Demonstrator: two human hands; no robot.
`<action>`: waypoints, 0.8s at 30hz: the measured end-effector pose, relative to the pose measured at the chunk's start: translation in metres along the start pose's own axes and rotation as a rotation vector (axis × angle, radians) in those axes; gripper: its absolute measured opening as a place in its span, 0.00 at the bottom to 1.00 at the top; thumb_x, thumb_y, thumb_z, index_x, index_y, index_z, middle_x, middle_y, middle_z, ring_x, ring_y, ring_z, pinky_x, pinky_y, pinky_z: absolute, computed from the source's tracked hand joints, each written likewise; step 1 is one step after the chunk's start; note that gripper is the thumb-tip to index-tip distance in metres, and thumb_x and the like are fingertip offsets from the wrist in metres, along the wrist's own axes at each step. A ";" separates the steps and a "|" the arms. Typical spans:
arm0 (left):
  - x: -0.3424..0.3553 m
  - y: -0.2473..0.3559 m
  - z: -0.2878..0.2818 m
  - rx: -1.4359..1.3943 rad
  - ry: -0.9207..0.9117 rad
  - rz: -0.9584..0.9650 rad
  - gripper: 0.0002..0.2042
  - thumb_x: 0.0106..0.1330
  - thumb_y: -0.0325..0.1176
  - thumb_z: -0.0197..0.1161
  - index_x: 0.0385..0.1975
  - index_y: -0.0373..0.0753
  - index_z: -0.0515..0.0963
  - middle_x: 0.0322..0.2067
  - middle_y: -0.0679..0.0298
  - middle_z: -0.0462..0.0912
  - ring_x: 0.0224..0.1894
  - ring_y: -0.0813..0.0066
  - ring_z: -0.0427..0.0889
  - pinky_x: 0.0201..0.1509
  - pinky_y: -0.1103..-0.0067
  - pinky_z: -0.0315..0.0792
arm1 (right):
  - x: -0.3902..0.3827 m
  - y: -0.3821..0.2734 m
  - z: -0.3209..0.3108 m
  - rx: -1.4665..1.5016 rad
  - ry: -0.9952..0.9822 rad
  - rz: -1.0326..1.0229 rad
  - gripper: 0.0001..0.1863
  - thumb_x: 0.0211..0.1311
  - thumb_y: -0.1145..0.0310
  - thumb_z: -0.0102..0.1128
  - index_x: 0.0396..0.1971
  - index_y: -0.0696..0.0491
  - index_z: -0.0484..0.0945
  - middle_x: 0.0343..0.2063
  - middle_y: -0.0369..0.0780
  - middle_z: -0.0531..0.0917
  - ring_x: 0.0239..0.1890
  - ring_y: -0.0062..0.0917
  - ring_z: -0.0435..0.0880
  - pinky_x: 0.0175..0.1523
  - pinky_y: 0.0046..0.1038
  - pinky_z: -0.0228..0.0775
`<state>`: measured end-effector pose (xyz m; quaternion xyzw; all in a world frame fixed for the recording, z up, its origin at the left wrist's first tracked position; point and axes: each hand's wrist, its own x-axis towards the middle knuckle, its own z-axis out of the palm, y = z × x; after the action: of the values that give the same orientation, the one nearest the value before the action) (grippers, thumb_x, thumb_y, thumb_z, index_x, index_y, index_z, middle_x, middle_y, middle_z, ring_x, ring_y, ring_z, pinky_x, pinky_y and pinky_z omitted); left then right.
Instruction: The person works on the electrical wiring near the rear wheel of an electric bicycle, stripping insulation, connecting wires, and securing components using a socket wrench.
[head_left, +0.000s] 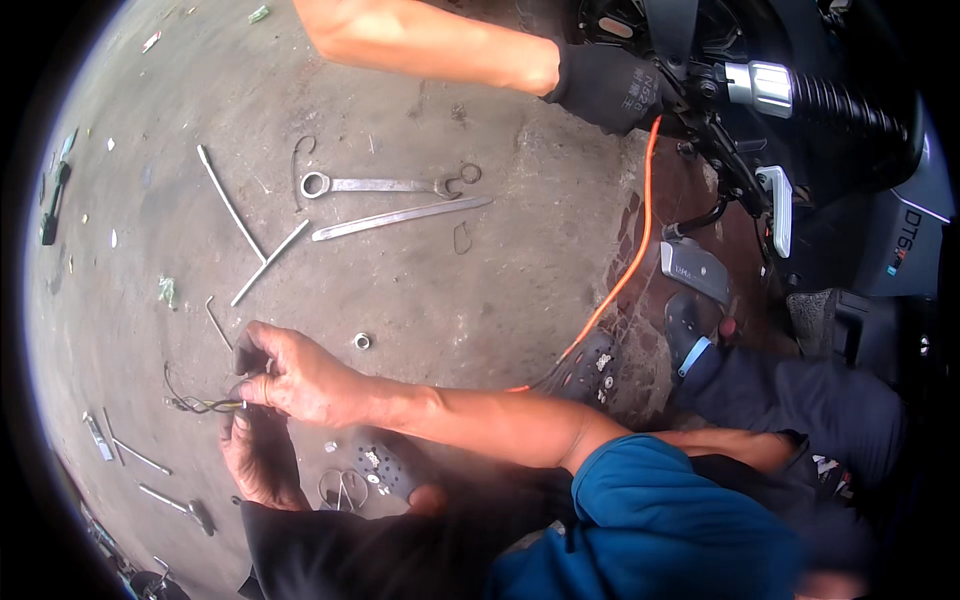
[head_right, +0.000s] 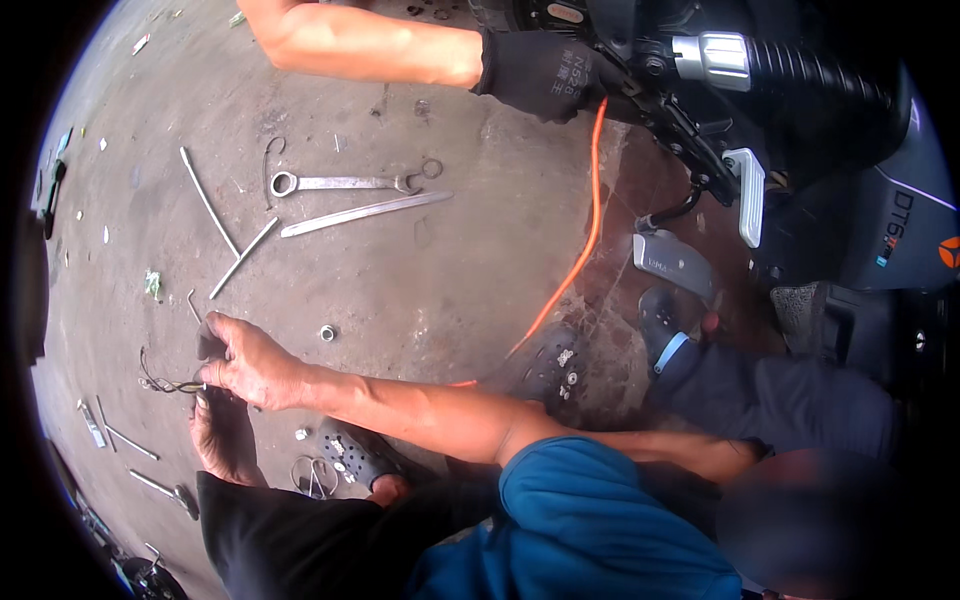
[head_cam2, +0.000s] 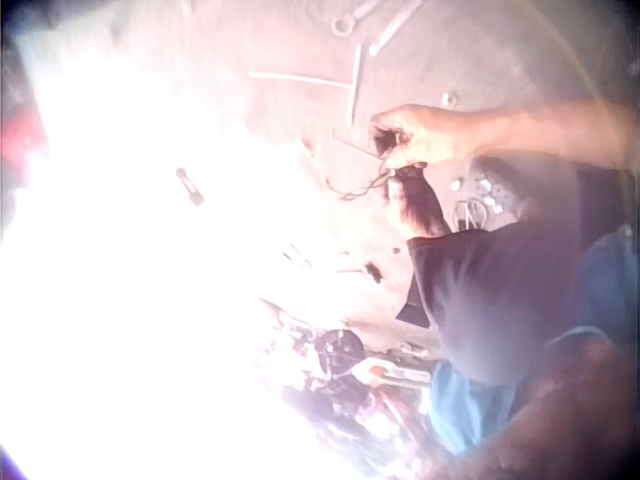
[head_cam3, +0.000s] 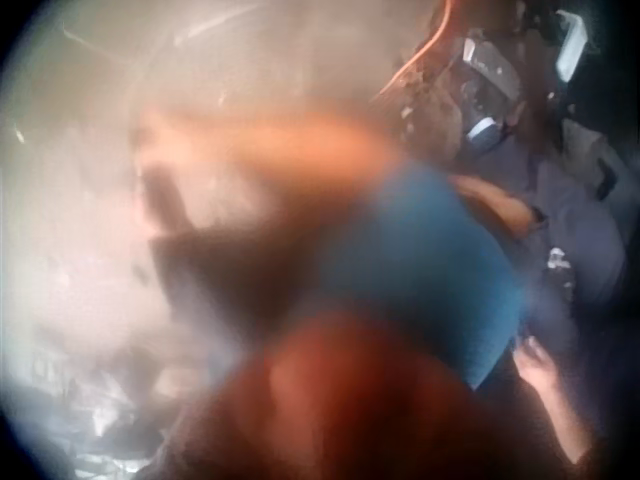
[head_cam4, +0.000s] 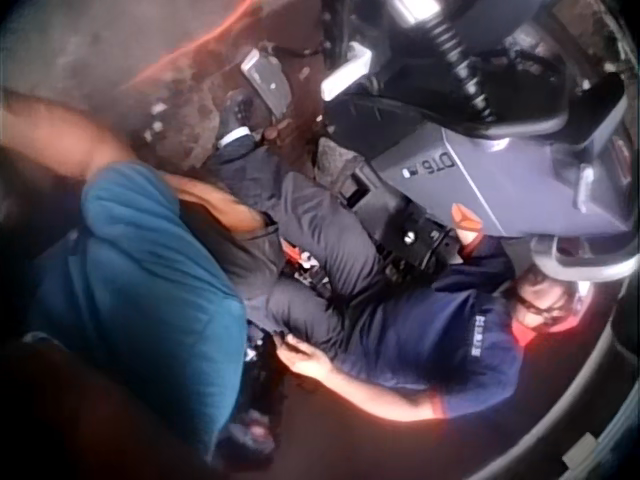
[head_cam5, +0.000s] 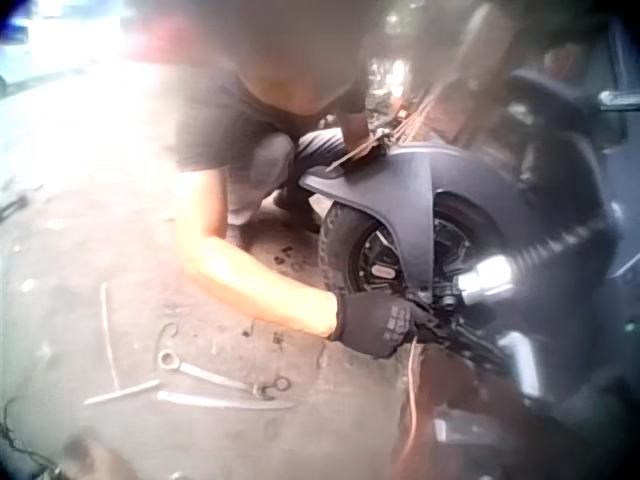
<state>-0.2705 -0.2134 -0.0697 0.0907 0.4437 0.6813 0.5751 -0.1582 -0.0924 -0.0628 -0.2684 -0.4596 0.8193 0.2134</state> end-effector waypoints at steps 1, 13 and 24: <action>0.004 -0.007 0.004 0.025 0.049 0.011 0.22 0.62 0.39 0.64 0.52 0.32 0.72 0.49 0.61 0.78 0.51 0.69 0.77 0.59 0.71 0.67 | 0.001 0.008 -0.005 -0.155 0.063 -0.192 0.10 0.59 0.73 0.59 0.36 0.59 0.70 0.29 0.39 0.75 0.33 0.22 0.75 0.39 0.27 0.69; 0.000 0.009 0.015 0.369 0.213 0.095 0.16 0.54 0.37 0.69 0.37 0.35 0.76 0.40 0.60 0.79 0.46 0.68 0.76 0.58 0.69 0.62 | -0.010 -0.010 -0.010 -0.381 -0.075 -0.216 0.15 0.57 0.67 0.61 0.36 0.62 0.70 0.35 0.47 0.75 0.38 0.37 0.76 0.43 0.34 0.68; -0.013 0.038 -0.002 0.305 0.227 0.466 0.12 0.62 0.35 0.64 0.39 0.34 0.75 0.34 0.59 0.77 0.31 0.71 0.76 0.35 0.78 0.69 | -0.047 -0.041 -0.027 -0.777 -0.171 -0.233 0.11 0.50 0.70 0.55 0.30 0.62 0.71 0.26 0.54 0.78 0.33 0.49 0.79 0.36 0.44 0.70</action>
<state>-0.2943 -0.2239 -0.0390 0.1985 0.5696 0.7263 0.3296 -0.1014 -0.0832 -0.0271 -0.2061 -0.7779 0.5747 0.1484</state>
